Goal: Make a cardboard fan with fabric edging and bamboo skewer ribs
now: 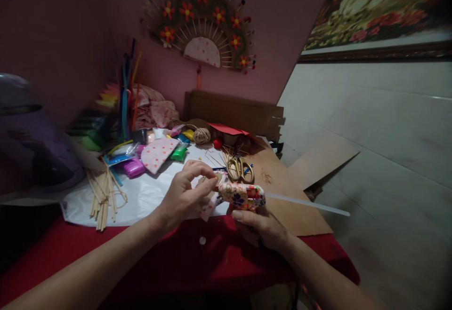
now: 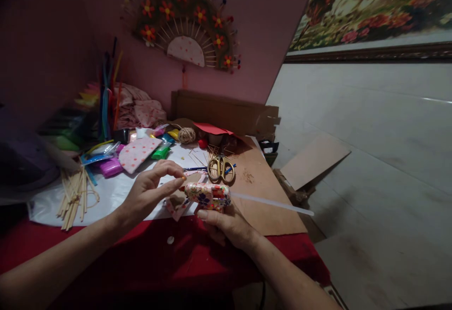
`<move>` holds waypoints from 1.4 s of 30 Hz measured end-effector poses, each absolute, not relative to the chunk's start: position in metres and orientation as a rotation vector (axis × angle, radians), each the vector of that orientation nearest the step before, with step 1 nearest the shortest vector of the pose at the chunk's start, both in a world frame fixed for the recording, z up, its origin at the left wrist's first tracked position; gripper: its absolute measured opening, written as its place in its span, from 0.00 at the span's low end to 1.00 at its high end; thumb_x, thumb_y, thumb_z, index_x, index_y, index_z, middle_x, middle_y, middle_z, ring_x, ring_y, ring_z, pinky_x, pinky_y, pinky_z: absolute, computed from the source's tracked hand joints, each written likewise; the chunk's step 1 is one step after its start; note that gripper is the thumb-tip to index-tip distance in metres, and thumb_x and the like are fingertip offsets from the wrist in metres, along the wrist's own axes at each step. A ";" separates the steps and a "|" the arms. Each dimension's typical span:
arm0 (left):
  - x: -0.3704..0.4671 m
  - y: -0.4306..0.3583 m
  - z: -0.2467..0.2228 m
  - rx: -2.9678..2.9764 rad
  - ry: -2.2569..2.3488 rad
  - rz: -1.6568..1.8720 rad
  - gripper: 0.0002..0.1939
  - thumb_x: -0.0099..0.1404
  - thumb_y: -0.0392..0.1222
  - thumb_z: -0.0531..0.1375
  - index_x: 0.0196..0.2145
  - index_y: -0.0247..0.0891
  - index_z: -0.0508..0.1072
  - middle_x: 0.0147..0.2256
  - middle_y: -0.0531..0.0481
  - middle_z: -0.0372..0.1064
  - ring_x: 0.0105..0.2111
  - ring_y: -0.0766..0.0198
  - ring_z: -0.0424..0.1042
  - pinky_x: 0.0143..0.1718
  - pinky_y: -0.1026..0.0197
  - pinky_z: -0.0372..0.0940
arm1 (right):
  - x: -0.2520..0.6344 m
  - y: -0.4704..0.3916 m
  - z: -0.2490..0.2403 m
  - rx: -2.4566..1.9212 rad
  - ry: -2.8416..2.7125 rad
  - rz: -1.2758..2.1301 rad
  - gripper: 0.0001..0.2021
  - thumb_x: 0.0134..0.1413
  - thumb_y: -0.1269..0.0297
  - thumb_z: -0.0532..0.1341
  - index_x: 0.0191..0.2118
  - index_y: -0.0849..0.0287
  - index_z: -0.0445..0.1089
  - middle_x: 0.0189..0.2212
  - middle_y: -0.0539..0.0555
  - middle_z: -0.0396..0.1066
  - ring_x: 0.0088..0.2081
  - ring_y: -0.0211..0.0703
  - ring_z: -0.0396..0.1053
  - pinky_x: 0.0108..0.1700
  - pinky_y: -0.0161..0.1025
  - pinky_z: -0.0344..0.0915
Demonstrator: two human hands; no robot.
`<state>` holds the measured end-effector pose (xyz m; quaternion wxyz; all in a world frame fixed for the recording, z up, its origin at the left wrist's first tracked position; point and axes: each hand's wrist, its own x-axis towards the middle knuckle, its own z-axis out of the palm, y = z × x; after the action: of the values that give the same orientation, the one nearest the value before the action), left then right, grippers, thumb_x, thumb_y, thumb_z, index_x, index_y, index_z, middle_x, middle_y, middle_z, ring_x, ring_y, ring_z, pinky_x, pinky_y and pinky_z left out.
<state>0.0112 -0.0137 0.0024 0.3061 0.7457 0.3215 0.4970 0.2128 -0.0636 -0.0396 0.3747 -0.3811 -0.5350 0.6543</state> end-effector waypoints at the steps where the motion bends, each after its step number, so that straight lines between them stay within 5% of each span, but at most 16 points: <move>1: 0.010 -0.011 0.001 1.898 0.857 1.319 0.06 0.59 0.42 0.58 0.27 0.39 0.72 0.32 0.49 0.68 0.37 0.59 0.64 0.42 0.57 0.57 | 0.213 -0.064 -0.040 -0.973 -1.376 1.671 0.17 0.50 0.54 0.61 0.21 0.60 0.60 0.09 0.41 0.53 0.10 0.27 0.46 0.11 0.28 0.42; 19: 0.011 0.008 -0.008 1.481 0.899 1.376 0.15 0.59 0.42 0.48 0.16 0.41 0.54 0.17 0.54 0.54 0.21 0.66 0.55 0.26 0.60 0.54 | 0.219 -0.070 -0.040 -0.953 -1.340 1.628 0.14 0.52 0.56 0.59 0.27 0.64 0.66 0.08 0.42 0.55 0.09 0.27 0.47 0.11 0.28 0.41; 27: 0.009 0.015 -0.013 1.316 0.923 1.329 0.16 0.59 0.50 0.56 0.24 0.34 0.70 0.15 0.53 0.62 0.18 0.70 0.57 0.22 0.65 0.52 | 0.221 -0.071 -0.043 -0.937 -1.328 1.640 0.12 0.52 0.56 0.59 0.29 0.63 0.66 0.08 0.42 0.55 0.09 0.27 0.46 0.12 0.28 0.41; 33: 0.006 0.018 -0.012 1.194 0.889 1.405 0.09 0.51 0.41 0.64 0.26 0.33 0.70 0.23 0.51 0.70 0.19 0.72 0.61 0.23 0.66 0.56 | 0.223 -0.072 -0.041 -0.952 -1.340 1.635 0.16 0.52 0.56 0.59 0.21 0.61 0.62 0.07 0.42 0.54 0.09 0.27 0.47 0.12 0.28 0.42; 42: 0.000 0.026 -0.009 0.903 0.990 1.455 0.16 0.56 0.50 0.58 0.20 0.36 0.63 0.10 0.58 0.54 0.10 0.74 0.49 0.12 0.69 0.43 | 0.221 -0.073 -0.040 -0.951 -1.286 1.662 0.15 0.50 0.57 0.61 0.21 0.60 0.60 0.08 0.41 0.52 0.09 0.26 0.46 0.11 0.28 0.44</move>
<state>0.0002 0.0255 -0.0087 0.5496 0.3813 0.4183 0.6145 0.2214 -0.0734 -0.0399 0.4053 -0.3767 -0.5098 0.6588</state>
